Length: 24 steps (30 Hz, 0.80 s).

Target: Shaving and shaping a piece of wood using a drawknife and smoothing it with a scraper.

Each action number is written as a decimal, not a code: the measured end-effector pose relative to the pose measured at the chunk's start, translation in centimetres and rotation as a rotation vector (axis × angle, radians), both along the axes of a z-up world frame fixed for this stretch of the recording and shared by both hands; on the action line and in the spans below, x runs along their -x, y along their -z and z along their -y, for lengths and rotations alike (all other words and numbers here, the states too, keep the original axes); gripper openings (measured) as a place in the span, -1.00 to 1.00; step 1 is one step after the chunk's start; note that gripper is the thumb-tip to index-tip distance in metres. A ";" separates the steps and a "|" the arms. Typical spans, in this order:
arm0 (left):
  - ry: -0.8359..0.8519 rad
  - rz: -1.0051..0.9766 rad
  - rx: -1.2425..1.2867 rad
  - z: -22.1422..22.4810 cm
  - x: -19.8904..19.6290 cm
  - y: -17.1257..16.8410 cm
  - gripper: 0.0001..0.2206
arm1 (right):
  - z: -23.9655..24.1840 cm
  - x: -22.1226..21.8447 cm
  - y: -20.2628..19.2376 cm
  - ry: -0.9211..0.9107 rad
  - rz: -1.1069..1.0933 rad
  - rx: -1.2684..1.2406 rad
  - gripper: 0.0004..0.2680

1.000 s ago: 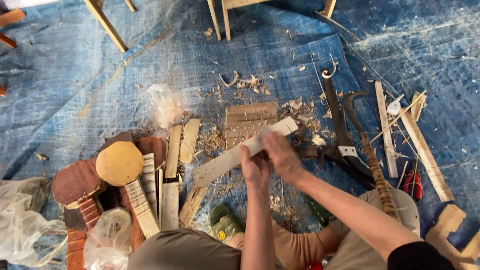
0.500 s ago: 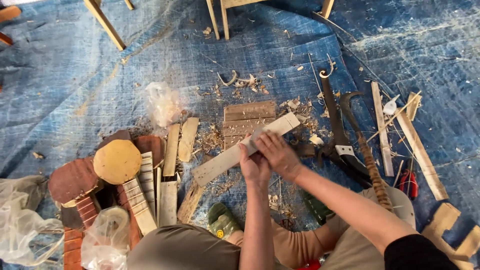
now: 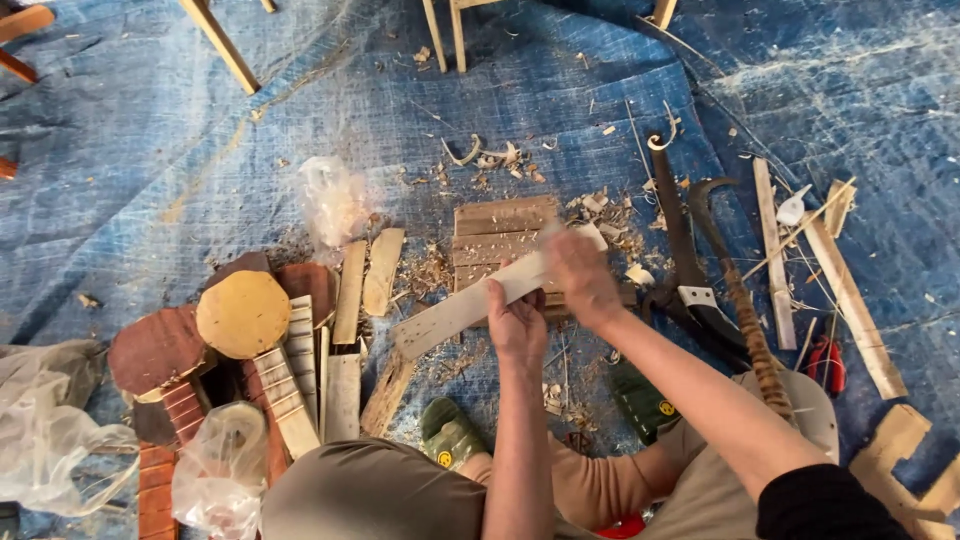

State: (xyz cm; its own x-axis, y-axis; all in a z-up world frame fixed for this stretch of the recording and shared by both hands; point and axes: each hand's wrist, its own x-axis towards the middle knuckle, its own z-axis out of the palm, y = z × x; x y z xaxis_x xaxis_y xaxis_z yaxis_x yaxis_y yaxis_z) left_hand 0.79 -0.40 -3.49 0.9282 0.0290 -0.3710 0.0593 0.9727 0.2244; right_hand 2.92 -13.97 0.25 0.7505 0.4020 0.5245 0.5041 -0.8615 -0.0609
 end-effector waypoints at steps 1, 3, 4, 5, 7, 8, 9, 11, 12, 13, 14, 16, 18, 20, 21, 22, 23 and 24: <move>0.024 -0.005 -0.053 0.2 -0.1 0.7 -0.48 | 1.2 -0.5 0.9 0.193 -0.317 -0.108 -0.46; 0.036 -0.015 -0.065 0.0 0.5 -0.8 -0.47 | -0.8 0.6 -2.2 0.094 -0.224 -0.162 -0.56; 0.045 -0.020 -0.072 0.1 0.8 -1.6 -0.46 | -1.6 1.2 -3.8 -0.007 -0.126 -0.211 -0.62; 0.046 -0.019 -0.070 0.1 0.6 -3.1 -0.46 | -2.7 2.5 -4.0 -0.006 -0.125 -0.209 -0.62; -0.019 0.008 0.041 -0.3 1.1 -5.8 -0.48 | -5.3 6.1 -4.2 0.104 -0.133 -0.070 -0.68; -0.018 0.013 0.038 -0.2 1.0 -5.2 -0.48 | -3.8 4.3 -1.9 0.104 -0.129 -0.073 -0.68; -0.011 0.003 0.026 -0.2 0.9 -4.7 -0.47 | -2.2 2.5 0.4 0.025 -0.014 -0.017 -0.63; 0.000 -0.007 0.015 -0.1 0.8 -2.8 -0.46 | -0.1 1.0 2.2 -0.050 0.102 0.042 -0.57; 0.037 0.000 -0.057 0.0 0.6 -1.6 -0.46 | 0.5 1.0 1.7 0.034 -0.054 -0.070 -0.56; 0.074 0.008 -0.129 0.2 0.2 -0.4 -0.45 | 1.2 1.1 1.1 0.119 -0.208 -0.182 -0.54; 0.077 0.012 -0.126 0.3 0.5 -1.2 -0.45 | 1.0 1.1 1.3 0.122 -0.203 -0.179 -0.54; 0.093 0.008 -0.105 0.5 1.1 -2.5 -0.43 | 0.7 1.4 1.9 0.088 -0.123 -0.122 -0.58; 0.090 0.010 -0.038 0.4 1.0 -4.1 -0.43 | -1.1 3.4 0.9 0.028 -0.013 -0.072 -0.61; 0.088 0.013 0.021 0.3 0.9 -4.3 -0.43 | -1.5 3.7 1.5 -0.031 0.097 -0.028 -0.64; 0.069 0.002 0.036 0.5 0.8 -3.7 -0.43 | -0.9 3.0 2.5 -0.040 0.157 0.018 -0.65; 0.048 -0.009 0.050 0.4 0.7 -3.1 -0.43 | -0.5 2.3 3.6 -0.051 0.218 0.063 -0.65; 0.048 -0.007 0.045 0.2 1.0 -3.2 -0.43 | 0.3 1.8 3.6 -0.051 0.220 0.059 -0.65; 0.045 -0.015 -0.008 0.3 1.1 -3.3 -0.48 | 1.4 1.1 3.4 0.014 0.117 -0.012 -0.63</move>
State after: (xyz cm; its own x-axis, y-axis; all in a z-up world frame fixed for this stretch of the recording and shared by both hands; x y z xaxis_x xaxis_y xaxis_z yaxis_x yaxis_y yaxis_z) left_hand -0.32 -0.68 -0.17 0.9230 -0.0100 -0.3846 0.1067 0.9671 0.2310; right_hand 1.86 -15.34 -3.12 0.6894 0.3854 0.6133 0.4962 -0.8681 -0.0124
